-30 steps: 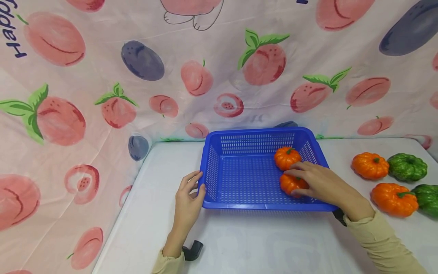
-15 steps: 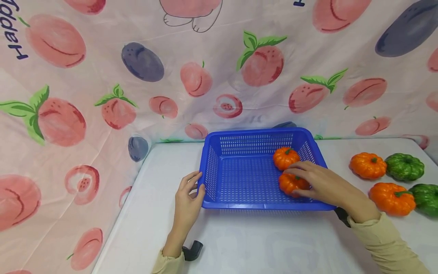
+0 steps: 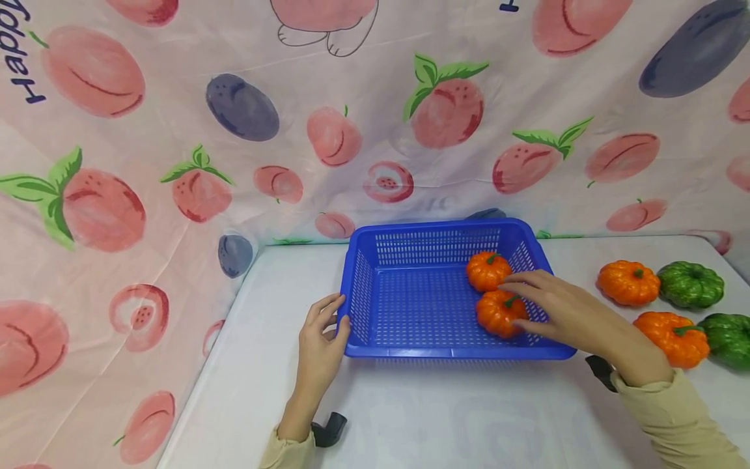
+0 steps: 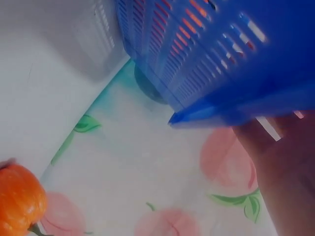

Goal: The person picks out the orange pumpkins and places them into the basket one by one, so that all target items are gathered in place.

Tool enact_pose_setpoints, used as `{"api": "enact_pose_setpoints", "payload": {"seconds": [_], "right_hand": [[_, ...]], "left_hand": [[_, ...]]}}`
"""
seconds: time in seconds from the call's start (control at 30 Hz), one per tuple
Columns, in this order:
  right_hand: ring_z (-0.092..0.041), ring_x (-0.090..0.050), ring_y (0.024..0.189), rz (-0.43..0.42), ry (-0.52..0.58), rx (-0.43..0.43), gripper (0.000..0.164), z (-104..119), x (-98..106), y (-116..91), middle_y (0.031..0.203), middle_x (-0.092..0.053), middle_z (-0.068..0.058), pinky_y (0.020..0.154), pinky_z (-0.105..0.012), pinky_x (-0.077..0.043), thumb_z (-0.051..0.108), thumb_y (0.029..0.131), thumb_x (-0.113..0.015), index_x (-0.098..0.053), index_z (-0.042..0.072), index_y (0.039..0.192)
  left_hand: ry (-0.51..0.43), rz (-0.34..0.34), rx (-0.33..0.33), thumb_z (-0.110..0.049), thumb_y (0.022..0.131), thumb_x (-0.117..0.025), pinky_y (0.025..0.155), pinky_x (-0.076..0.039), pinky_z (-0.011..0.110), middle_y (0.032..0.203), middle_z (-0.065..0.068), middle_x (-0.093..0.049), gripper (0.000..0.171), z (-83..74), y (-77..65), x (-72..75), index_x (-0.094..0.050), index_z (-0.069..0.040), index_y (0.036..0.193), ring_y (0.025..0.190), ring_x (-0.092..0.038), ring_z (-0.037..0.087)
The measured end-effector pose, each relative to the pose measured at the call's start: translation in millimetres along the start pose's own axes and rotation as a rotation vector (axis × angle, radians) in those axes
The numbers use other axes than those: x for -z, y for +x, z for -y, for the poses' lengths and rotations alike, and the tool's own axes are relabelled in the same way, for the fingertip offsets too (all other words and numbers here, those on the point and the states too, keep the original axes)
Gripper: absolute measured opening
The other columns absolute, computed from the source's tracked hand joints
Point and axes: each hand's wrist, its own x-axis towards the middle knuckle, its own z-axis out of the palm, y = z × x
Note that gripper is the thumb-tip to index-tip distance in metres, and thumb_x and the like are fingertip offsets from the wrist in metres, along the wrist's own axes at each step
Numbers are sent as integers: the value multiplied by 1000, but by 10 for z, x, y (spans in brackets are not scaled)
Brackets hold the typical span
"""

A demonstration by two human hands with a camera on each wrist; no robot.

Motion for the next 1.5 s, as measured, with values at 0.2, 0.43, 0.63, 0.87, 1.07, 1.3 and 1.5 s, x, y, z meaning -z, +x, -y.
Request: {"api": "enact_pose_setpoints", "payload": {"seconds": [0.2,0.43,0.63,0.87,1.07,1.3,1.5], "right_hand": [[-34,-58,118,-51,-22,26,56,-35,46,-36,126,-62,-12,93,-56,-54,26,78,-85,-65,6,126],[-35,-58,117,-70,-31,11,56,-70,98,-97,127,-62,-11,90,-56,-55,27,78,-85,-66,7,126],[-34,-57,118,-73,-31,-25,56,-99,138,-155,128,-61,-11,88,-57,-55,27,77,-85,-66,7,126],[-34,-55,119,-72,-43,-61,56,-154,173,-230,129,-60,-12,86,-57,-56,26,77,-85,-66,7,126],[-35,-53,120,-55,-36,-104,57,-223,179,-296,129,-59,-14,88,-62,-53,28,77,-85,-66,7,126],[-35,-55,117,-101,-26,-96,57,-285,181,-364,127,-60,-12,90,-63,-50,28,75,-87,-66,7,124],[-38,-52,120,-47,-13,-188,61,-317,205,-403,130,-59,-14,92,-67,-47,39,80,-82,-64,7,128]], "left_hand": [[-7,-1,-5,-1,93,-63,79,-61,25,137,7,-56,36,-2,-5,2,-64,-1,129,102,-66,22],[-9,-3,-3,-1,94,-63,79,-61,24,137,7,-55,36,-2,-9,3,-64,-1,129,101,-66,22],[-2,-3,1,-2,94,-63,80,-61,26,138,7,-55,36,-5,-12,3,-64,-2,130,102,-66,22],[-7,2,2,-2,94,-63,80,-60,25,138,7,-55,36,-8,-8,3,-63,-2,130,103,-66,22],[-12,1,1,-2,94,-63,79,-61,25,137,7,-55,35,-7,-8,0,-64,-1,129,102,-66,22],[-15,3,4,-2,94,-62,79,-61,25,138,7,-55,36,-2,-5,0,-64,-1,129,101,-66,22],[-8,2,9,-2,94,-63,80,-61,25,137,7,-55,36,-7,-4,-1,-64,-2,130,102,-66,21]]}}
